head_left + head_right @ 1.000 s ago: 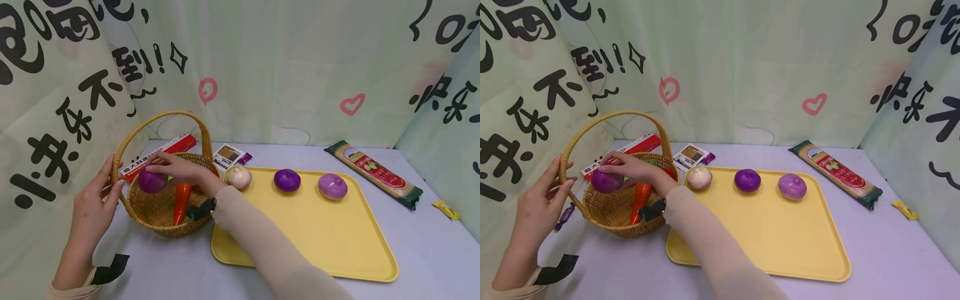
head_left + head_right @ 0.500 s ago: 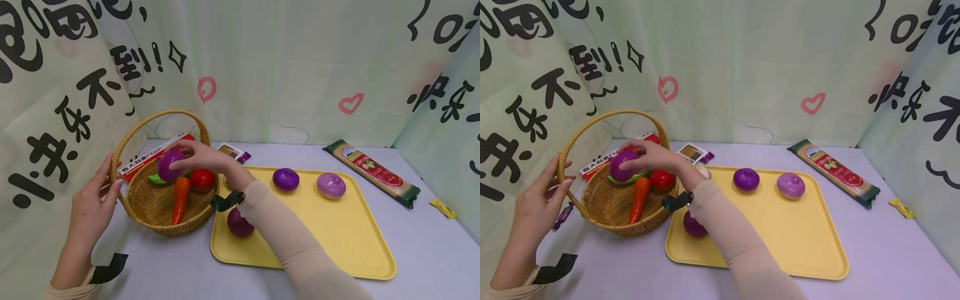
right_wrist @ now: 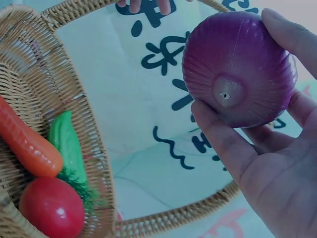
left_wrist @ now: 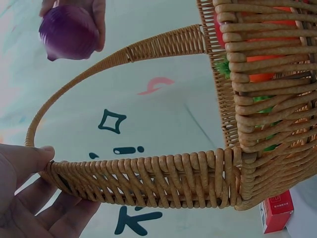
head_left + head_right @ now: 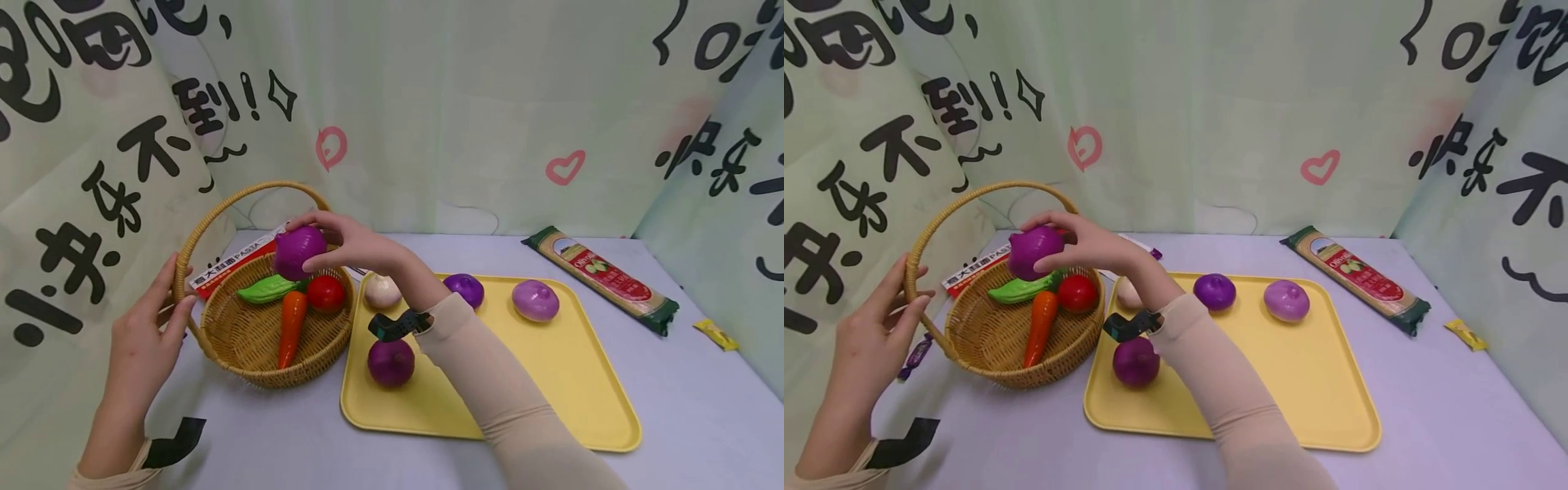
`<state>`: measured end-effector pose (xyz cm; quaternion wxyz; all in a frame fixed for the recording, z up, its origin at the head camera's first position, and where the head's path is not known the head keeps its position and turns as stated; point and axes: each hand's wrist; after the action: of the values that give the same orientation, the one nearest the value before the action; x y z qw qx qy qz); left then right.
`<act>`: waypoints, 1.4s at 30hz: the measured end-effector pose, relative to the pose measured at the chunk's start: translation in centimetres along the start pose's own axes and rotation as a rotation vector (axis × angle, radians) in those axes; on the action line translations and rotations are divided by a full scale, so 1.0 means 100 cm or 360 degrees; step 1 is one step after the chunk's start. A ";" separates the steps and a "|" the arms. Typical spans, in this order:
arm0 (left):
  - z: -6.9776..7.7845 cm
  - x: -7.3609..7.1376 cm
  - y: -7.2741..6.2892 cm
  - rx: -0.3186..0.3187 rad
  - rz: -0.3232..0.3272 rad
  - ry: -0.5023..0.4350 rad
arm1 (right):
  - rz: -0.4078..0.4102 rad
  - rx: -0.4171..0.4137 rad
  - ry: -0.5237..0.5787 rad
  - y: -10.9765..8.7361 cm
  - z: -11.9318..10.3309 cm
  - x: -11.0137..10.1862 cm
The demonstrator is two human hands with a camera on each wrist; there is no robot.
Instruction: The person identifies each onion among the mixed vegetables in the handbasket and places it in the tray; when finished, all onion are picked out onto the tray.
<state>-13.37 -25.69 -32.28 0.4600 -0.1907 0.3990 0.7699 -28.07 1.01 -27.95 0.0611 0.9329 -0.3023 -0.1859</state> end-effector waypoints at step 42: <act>0.002 -0.001 -0.002 -0.0070 -0.0020 0.0053 | 0.0385 -0.0233 -0.0115 -0.061 -0.027 -0.042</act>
<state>-13.09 -25.52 -32.17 0.4538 -0.2160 0.3882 0.7724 -26.89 8.41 -25.54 0.1400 0.8754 -0.4001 -0.2322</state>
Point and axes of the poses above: each hand's wrist, its own y-axis towards the middle knuckle, its own x-axis out of the palm, z = x × y, and after that the axes turned 7 degrees about -x, right-handed
